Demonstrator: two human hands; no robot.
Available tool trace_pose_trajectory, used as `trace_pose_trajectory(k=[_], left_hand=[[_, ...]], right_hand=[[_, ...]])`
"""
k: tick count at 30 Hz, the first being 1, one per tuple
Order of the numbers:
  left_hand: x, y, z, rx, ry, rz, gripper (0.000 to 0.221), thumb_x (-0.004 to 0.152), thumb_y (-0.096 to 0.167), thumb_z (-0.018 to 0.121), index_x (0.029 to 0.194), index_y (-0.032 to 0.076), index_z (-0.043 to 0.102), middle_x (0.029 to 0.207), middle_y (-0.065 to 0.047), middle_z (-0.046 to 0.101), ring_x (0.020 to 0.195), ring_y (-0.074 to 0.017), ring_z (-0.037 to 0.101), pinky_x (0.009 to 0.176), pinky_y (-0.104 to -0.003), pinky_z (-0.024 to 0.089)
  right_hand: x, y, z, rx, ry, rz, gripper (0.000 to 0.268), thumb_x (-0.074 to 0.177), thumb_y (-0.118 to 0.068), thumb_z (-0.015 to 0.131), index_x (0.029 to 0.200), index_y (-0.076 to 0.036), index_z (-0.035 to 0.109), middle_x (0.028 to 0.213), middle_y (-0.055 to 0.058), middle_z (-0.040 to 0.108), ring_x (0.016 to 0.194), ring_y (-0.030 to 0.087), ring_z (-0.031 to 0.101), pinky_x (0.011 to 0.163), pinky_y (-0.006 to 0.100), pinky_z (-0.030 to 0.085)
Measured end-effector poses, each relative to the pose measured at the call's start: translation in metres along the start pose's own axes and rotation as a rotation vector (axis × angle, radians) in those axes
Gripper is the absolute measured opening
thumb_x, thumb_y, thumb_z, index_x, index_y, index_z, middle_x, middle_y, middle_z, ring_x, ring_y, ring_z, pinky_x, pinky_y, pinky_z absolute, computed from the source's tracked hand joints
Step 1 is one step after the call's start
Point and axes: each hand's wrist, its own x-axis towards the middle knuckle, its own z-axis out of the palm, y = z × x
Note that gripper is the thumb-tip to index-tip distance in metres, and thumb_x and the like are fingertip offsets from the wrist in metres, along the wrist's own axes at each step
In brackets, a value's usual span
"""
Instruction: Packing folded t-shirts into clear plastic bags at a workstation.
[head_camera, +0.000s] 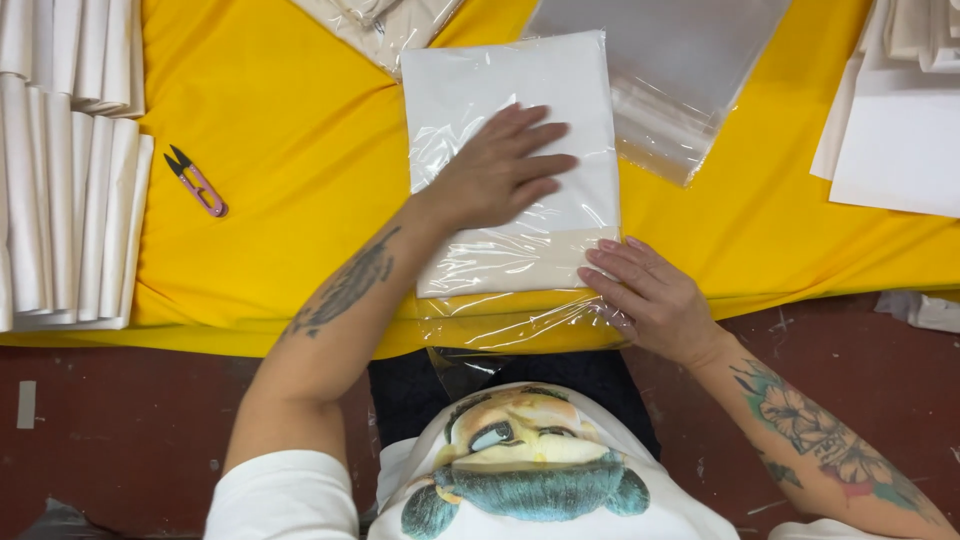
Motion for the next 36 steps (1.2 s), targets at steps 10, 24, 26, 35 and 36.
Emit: trace_pose_trajectory(k=[10,24,26,35,36], left_hand=[[-0.176,0.051,-0.062,0.188,0.056,0.133,0.047,0.109,0.022,0.029,0.146,0.024,0.058,0.154,-0.005,0.055,0.145,-0.031,0.047,0.116,-0.056,0.038],[-0.187,0.097,-0.029,-0.134,0.409,-0.076,0.02,0.099,0.011,0.062,0.112,0.013,0.077,0.122,-0.008,0.073,0.118,-0.0297,0.069,0.108,-0.052,0.053],[-0.188,0.095,-0.032,-0.371,0.484,-0.181,0.022,0.095,0.003,0.062,0.108,0.007,0.079,0.109,-0.011,0.078,0.108,-0.0317,0.074,0.104,-0.051,0.056],[-0.193,0.076,-0.016,-0.482,0.475,-0.629,0.01,0.099,0.013,0.066,0.106,0.013,0.073,0.092,-0.005,0.075,0.089,-0.0246,0.075,0.087,-0.039,0.063],[-0.184,0.076,-0.02,-0.482,0.513,-0.6,0.008,0.102,0.014,0.062,0.106,0.011,0.069,0.085,-0.007,0.072,0.082,-0.0242,0.073,0.083,-0.04,0.063]], right_hand=[[0.0,0.005,-0.012,0.033,-0.029,-0.05,0.045,0.097,-0.031,0.064,0.141,-0.02,0.063,0.149,0.01,0.06,0.136,0.03,0.057,0.119,0.049,0.039],[-0.004,-0.017,-0.028,0.277,-0.005,0.156,0.026,0.099,-0.022,0.061,0.119,-0.012,0.075,0.126,0.008,0.074,0.119,0.028,0.069,0.108,0.042,0.052],[-0.01,-0.014,-0.023,0.422,0.026,0.323,0.026,0.101,-0.023,0.057,0.112,-0.011,0.077,0.116,0.008,0.077,0.112,0.028,0.073,0.105,0.042,0.055],[0.002,-0.005,0.017,0.171,0.281,0.596,0.036,0.114,-0.023,0.05,0.091,-0.007,0.072,0.069,0.005,0.062,0.062,0.024,0.065,0.062,0.035,0.057],[0.006,-0.003,0.019,0.13,0.33,0.588,0.036,0.114,-0.023,0.05,0.09,-0.006,0.07,0.066,0.004,0.058,0.059,0.024,0.063,0.059,0.033,0.056]])
